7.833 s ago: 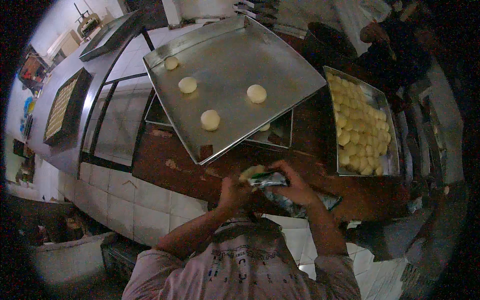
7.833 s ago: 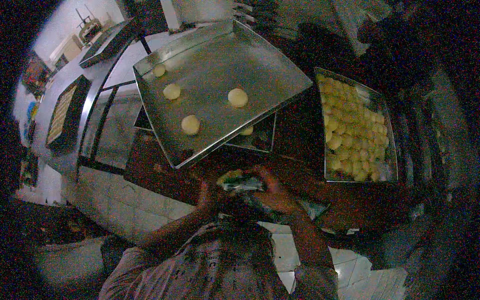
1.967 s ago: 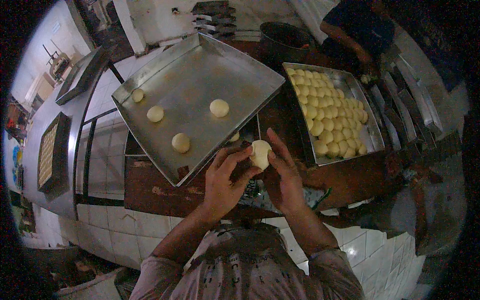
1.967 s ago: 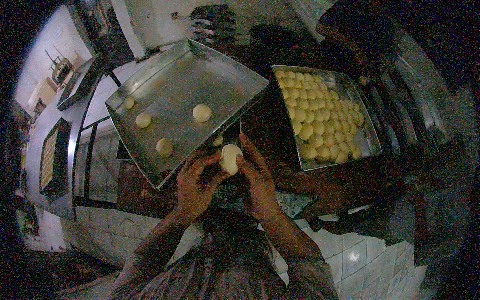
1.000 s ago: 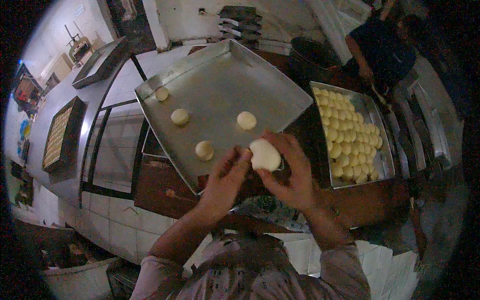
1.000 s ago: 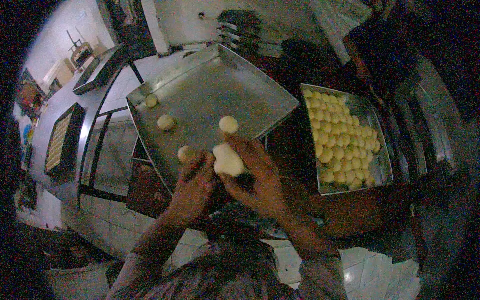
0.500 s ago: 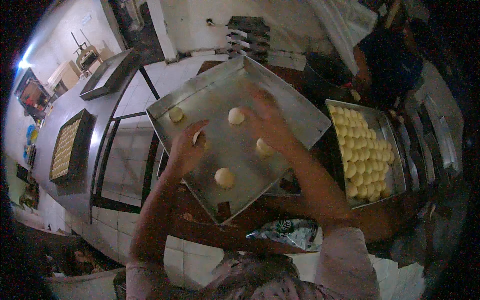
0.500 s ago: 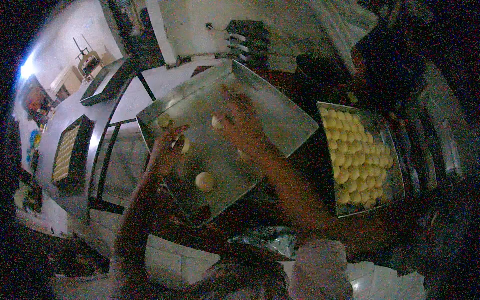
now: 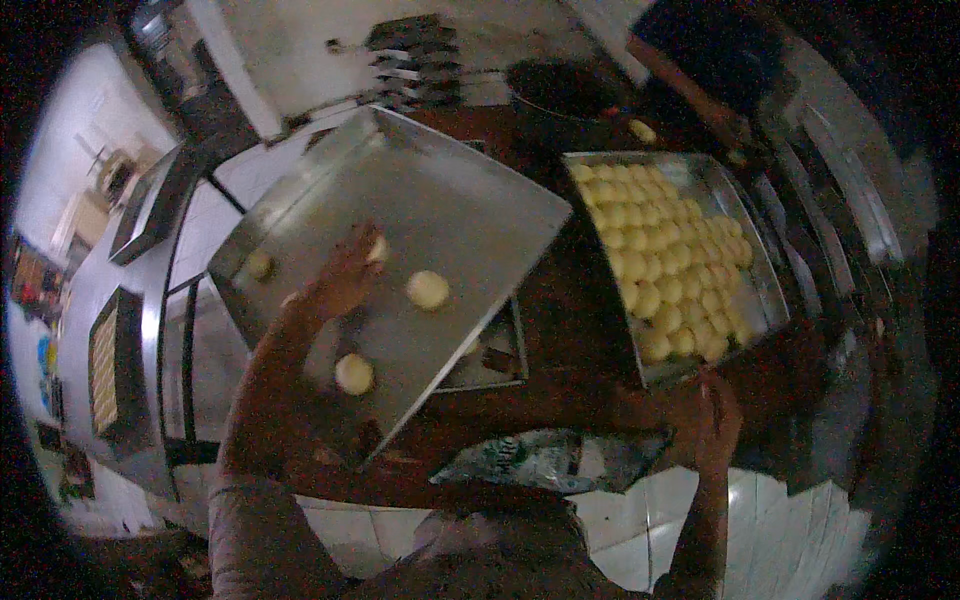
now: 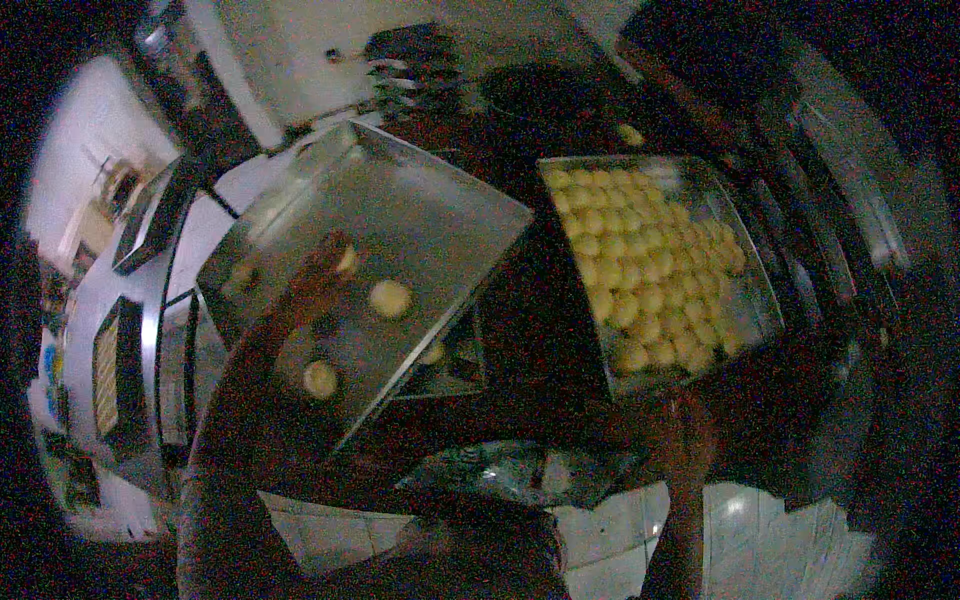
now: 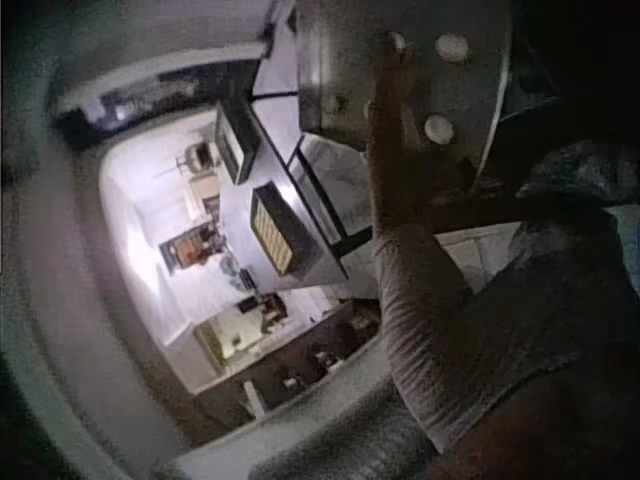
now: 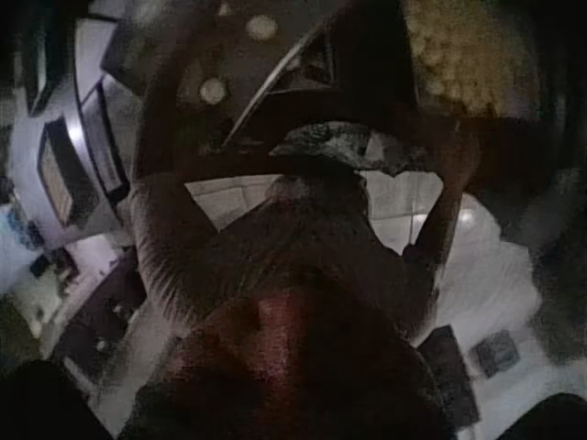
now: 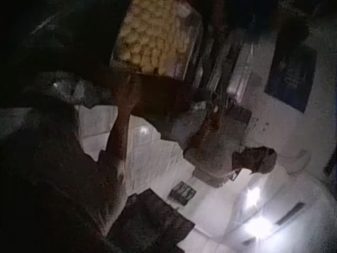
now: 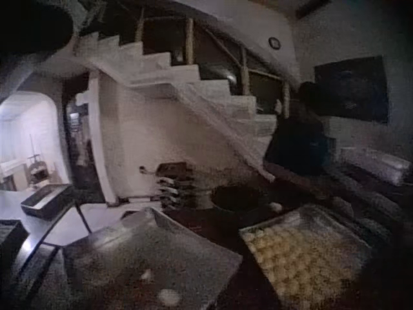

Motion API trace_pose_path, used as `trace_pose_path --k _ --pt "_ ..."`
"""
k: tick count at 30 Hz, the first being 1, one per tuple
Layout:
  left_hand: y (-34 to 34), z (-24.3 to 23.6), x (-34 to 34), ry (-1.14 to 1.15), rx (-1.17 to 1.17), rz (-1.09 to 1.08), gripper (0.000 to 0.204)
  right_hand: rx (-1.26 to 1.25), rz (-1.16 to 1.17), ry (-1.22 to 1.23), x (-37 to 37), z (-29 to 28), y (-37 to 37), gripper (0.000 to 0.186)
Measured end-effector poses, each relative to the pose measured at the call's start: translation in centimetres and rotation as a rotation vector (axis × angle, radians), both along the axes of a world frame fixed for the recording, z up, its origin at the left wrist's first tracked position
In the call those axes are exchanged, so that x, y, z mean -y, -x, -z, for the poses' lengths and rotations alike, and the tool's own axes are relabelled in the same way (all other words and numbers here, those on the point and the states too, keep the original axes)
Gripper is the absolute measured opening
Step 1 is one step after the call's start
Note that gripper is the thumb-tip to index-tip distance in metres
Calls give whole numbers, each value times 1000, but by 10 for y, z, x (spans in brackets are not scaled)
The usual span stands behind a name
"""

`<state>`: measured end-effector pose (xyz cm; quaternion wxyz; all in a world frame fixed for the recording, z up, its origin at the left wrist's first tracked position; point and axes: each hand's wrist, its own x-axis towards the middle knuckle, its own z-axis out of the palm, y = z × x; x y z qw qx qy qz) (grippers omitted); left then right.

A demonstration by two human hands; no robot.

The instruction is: The person shapes portions of dough into rounds by hand and places them onto a metal tray.

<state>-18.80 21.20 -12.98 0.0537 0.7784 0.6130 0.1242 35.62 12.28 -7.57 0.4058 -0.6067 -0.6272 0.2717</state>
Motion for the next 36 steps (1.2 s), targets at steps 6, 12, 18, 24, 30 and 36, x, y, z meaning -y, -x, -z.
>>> trace_pose_path --k 6,12,18,24,30,36 --pt "-11 -5 7 19 -102 -85 58 67 1 -33 -49 -6 2 19" --pt "-44 -45 17 -181 -133 -259 61 557 -398 -257 -118 23 17 25" --pt "-72 -129 84 -468 140 -244 44 812 -561 -160 -165 44 61 31" --pt "-114 -151 237 -32 659 -121 26 490 -222 -250 -124 -63 65 26" --pt "-183 -136 227 -142 761 -6 31 436 -479 -555 -20 -105 108 28" --pt "-199 -92 250 -58 557 78 39 -25 -1154 168 19 -88 154 32"
